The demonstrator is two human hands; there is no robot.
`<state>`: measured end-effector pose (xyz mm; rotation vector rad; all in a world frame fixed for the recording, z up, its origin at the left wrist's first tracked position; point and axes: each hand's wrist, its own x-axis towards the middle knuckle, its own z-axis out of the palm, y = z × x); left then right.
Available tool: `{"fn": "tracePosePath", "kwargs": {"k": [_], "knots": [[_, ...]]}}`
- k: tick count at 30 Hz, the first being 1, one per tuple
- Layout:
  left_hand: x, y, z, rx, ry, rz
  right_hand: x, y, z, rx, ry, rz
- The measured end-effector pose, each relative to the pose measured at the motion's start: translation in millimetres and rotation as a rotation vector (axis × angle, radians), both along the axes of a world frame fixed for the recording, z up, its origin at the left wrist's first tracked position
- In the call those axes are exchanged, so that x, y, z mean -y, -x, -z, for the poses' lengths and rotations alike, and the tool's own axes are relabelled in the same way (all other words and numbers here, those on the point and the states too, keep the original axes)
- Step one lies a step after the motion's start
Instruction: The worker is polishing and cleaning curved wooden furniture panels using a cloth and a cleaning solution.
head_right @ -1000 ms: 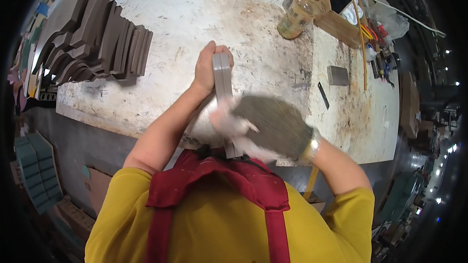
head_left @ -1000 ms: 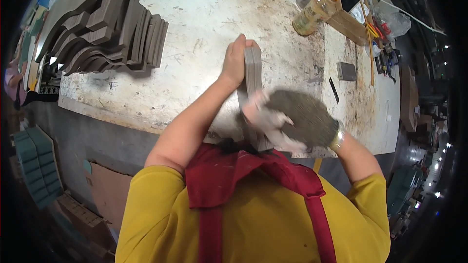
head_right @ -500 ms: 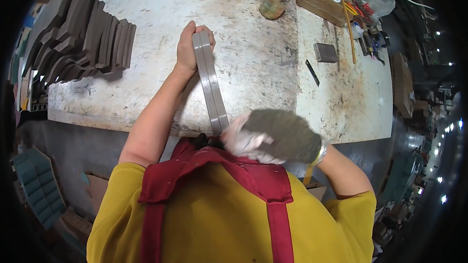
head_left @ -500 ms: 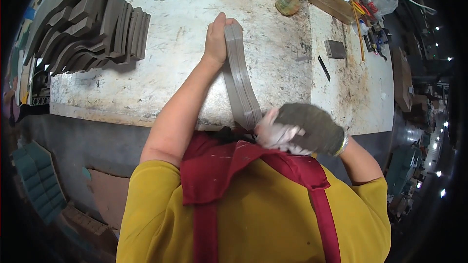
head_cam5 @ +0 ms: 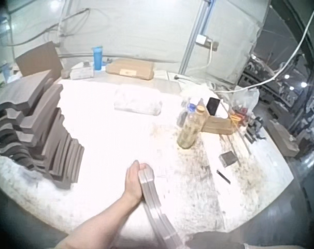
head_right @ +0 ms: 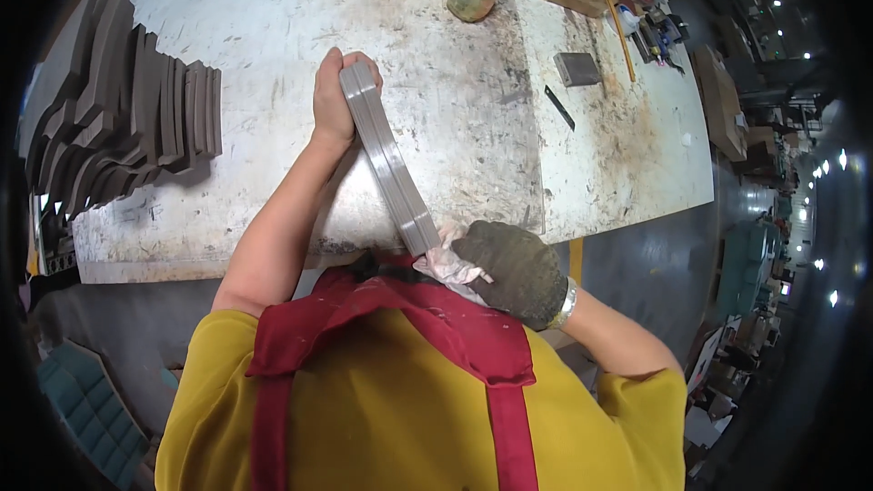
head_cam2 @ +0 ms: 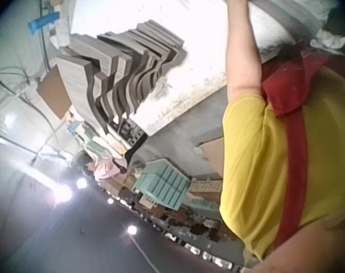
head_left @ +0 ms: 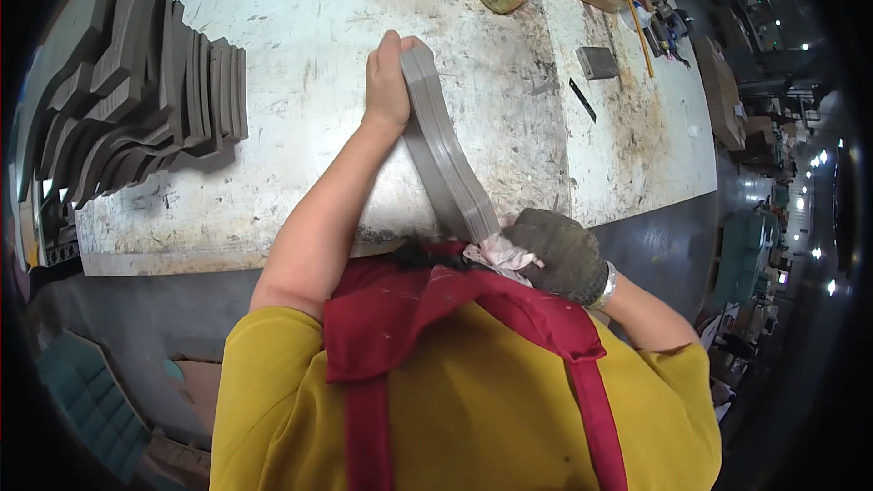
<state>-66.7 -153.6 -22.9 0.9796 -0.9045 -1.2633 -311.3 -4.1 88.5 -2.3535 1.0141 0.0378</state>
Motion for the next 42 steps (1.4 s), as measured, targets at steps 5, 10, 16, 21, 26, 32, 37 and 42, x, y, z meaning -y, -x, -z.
{"fn": "tracePosePath", "kwargs": {"k": [5,10,16,21,26,32,37,42], "knots": [[1,2,-3,0.050,0.013,0.023,21,-10,-38,0.864,-0.755,0.874],[5,14,1,-0.051,-0.047,0.082,47,-62,-18,0.228,0.353,-0.030],[20,19,32,-0.430,-0.168,0.185,120,-101,10,0.263,0.649,0.012],[18,33,51,-0.045,0.214,0.004,136,-112,4,0.634,0.421,0.416],[12,25,29,0.158,0.090,0.052,96,-81,9,0.251,0.622,0.095],[3,16,-2,0.040,-0.018,0.121,50,-21,-5,0.191,-0.026,0.027],[3,22,16,-0.036,-0.037,0.138,81,-67,20,0.211,0.584,0.103],[6,30,42,-0.413,0.037,0.086,135,-104,34,0.558,0.674,0.285]]}}
